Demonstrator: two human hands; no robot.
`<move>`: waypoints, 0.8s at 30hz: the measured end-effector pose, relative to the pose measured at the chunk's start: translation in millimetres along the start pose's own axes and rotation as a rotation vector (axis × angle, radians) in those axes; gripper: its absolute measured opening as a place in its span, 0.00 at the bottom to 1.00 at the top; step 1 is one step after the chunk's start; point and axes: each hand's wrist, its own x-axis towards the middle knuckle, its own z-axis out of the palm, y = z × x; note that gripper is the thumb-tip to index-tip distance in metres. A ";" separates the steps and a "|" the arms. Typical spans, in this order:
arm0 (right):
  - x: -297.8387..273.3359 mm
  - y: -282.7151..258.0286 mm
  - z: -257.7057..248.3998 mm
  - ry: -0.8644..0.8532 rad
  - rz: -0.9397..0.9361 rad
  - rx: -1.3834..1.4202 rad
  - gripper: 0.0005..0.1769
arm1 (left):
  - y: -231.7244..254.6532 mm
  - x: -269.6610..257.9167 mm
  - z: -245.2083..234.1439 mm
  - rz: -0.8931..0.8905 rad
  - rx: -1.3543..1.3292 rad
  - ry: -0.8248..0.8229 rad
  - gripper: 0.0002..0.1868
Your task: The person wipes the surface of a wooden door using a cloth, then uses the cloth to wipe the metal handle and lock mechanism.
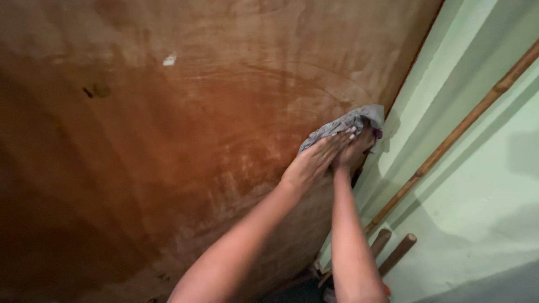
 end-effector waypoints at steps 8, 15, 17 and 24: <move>-7.6 -18.9 -54.3 -0.048 0.163 0.326 0.36 | 19.2 -4.6 10.4 0.048 -0.003 -0.024 0.37; -41.5 8.7 -20.1 -0.065 0.206 0.528 0.33 | 38.4 -15.6 16.9 0.003 -0.005 0.013 0.37; -50.2 14.4 -8.1 -0.055 0.221 0.592 0.33 | 38.5 -18.0 18.7 0.031 -0.026 0.005 0.37; -83.3 29.3 0.1 -0.081 0.220 0.501 0.33 | 41.2 -30.0 18.8 0.093 -0.036 -0.004 0.37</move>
